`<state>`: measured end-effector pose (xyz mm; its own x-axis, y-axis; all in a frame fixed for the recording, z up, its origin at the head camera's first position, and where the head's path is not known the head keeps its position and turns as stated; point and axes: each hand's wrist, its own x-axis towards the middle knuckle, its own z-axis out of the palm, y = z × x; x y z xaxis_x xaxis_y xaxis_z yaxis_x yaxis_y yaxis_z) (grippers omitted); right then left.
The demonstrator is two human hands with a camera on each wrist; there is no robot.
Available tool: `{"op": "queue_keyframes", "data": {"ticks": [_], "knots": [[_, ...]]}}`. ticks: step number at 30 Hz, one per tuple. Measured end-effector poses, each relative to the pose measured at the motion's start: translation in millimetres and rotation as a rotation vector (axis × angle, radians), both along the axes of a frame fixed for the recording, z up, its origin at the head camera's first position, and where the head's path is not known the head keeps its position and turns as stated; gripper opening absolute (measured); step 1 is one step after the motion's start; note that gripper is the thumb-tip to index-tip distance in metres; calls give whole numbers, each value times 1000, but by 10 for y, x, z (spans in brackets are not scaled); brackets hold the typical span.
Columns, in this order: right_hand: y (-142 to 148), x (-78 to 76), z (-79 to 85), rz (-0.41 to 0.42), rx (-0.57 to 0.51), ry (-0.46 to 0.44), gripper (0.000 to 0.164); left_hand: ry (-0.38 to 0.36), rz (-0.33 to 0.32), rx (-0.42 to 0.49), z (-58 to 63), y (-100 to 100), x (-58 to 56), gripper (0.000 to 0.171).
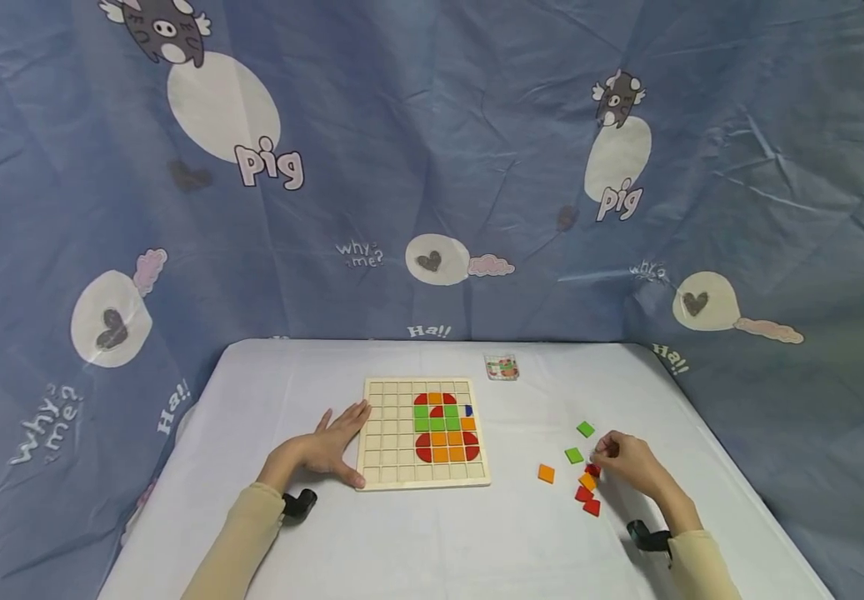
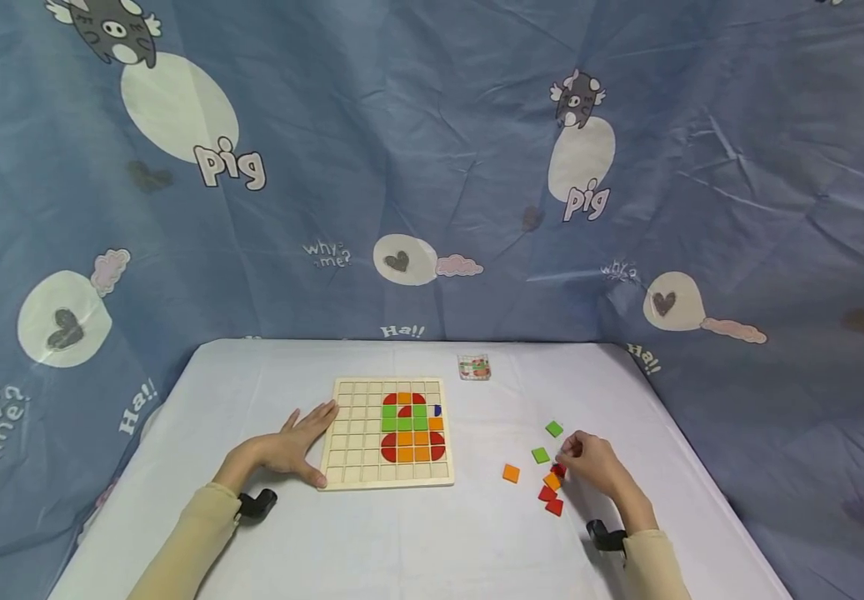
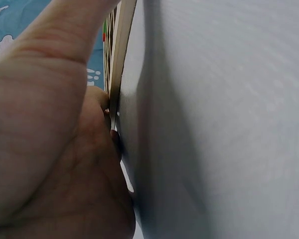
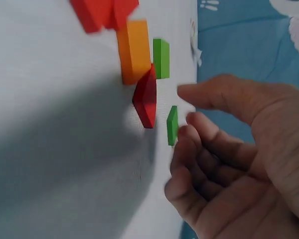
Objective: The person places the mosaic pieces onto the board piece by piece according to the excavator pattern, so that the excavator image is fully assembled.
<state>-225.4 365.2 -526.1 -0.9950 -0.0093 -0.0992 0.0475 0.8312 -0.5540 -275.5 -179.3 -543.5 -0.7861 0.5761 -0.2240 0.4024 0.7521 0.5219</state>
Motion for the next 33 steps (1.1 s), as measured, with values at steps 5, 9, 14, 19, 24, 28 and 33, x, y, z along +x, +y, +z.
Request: {"op": "queue_keyframes", "data": {"ticks": [5,9,14,19,24,28,33], "knots": [[-74,175,-7,66,-21,-44,21,3,4,-3,-14,-26,-9,135],[-115,209,-38,65,-6,-27,22,5,5,8,-11,-23,-21,134],[-113,216,-60,52,10,15,24,4,2,8,-6,-6,-21,134],[-68,241,-73,52,29,26,22,3,4,14,-6,1,-8,134],[-35,324,-93,80,-37,-21,27,3,-3,26,-9,1,12,133],[-39,368,-154,70,-51,9,31,-4,1,24,-12,-2,10,133],[-91,328,-203,73,-17,98,30,-2,10,12,-20,-5,-9,135]]}}
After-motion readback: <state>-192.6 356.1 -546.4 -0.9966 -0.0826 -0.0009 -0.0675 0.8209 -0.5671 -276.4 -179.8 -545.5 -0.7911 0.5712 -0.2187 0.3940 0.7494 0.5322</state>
